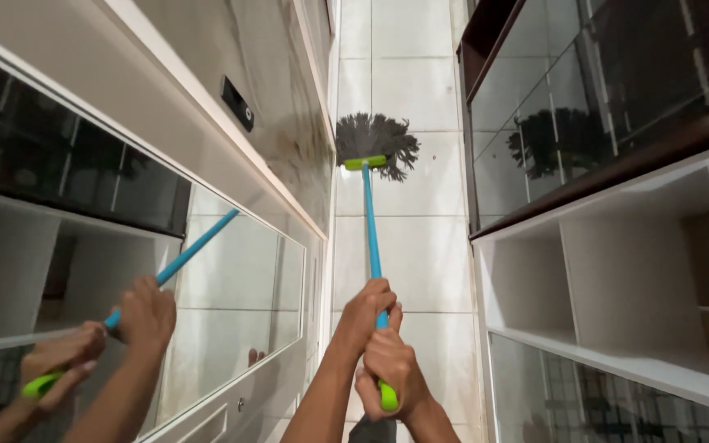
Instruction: The person uses a mop to clean the tiled floor in a narrow hallway between cabinets and a wardrobe, moving the mop head back and forth while holding the handle with both hands.
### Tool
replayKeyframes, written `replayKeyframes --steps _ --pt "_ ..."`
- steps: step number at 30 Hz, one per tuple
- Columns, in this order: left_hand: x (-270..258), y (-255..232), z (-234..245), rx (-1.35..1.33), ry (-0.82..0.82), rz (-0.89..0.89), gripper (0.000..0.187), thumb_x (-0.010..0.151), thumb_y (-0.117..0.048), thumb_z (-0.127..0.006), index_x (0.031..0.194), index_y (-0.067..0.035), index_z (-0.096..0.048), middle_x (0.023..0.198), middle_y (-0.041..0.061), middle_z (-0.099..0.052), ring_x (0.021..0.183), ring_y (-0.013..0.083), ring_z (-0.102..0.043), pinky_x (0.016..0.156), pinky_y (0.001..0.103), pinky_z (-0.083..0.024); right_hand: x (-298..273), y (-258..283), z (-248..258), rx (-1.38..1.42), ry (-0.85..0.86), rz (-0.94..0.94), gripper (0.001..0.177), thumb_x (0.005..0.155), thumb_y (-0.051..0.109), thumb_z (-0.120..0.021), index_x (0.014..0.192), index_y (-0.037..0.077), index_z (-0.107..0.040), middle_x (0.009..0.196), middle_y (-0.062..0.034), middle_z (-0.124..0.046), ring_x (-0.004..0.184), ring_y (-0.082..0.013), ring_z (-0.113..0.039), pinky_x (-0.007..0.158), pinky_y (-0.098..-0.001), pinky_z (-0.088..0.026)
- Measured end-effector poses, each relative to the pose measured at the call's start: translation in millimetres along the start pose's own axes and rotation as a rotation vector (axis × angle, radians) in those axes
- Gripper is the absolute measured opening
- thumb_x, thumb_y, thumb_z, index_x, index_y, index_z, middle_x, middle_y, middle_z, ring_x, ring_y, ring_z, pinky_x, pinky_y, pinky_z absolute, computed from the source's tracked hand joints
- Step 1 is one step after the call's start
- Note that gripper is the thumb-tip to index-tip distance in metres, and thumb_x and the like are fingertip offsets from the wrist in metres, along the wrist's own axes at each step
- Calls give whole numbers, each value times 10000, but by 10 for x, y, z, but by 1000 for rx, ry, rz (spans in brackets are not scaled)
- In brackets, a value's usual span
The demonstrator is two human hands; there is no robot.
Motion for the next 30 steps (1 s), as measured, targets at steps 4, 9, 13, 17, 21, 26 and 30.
replayKeyframes --steps 4,9,13,17,21,26,30 --pt "-209 -159 -58 -48 -24 -7 143 773 0 -707 697 21 -588 792 117 -533 834 276 -586 669 381 -484 -179 194 59 12 4 -15 162 547 -18 -562 556 28 -406 564 -121 -428 550 -300 -435 565 -392 -388" --pt "-591 -411 -261 -97 -81 -4 155 768 18 -700 679 33 -575 766 125 -511 821 268 -566 673 380 -473 -472 496 267 48 47 -18 118 602 -12 -576 602 21 -463 588 -116 -491 574 -290 -492 600 -383 -428" --pt "-1074 -598 -531 -63 -96 -7 167 776 18 -693 667 32 -567 768 126 -515 824 269 -567 659 390 -469 -973 790 398 64 78 19 65 612 -3 -567 634 18 -510 619 -118 -525 605 -302 -521 647 -386 -449" --pt "-1729 -889 -902 -64 -140 -53 177 770 5 -695 644 7 -570 742 121 -536 800 289 -580 641 401 -478 -1644 1074 607 56 124 26 81 614 6 -603 643 9 -527 638 -143 -528 624 -329 -527 633 -381 -445" --pt "-2147 -1154 -1110 -81 -107 -96 228 798 -49 -722 627 -18 -575 701 103 -565 762 288 -597 613 401 -497 -2126 1377 852 70 143 19 166 588 -6 -618 572 18 -455 596 -149 -466 589 -322 -480 601 -393 -391" --pt "-2330 -1123 -1115 -29 -56 -149 210 821 -72 -721 668 -39 -581 735 98 -573 785 284 -609 612 403 -502 -2277 1445 753 114 75 59 164 626 -18 -613 601 21 -456 601 -141 -442 584 -304 -462 627 -403 -417" --pt "-2235 -861 -1038 21 -154 -98 196 804 -38 -731 726 -9 -553 821 142 -553 788 332 -586 623 439 -475 -2187 1103 543 34 91 19 146 667 -19 -603 645 12 -462 662 -155 -492 640 -350 -512 626 -411 -434"
Point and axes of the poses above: each hand's wrist, its own x-axis towards the middle knuckle, its own z-axis out of the back of the hand, y = z × x, the point moved 2 cm from there along x, towards the middle knuckle
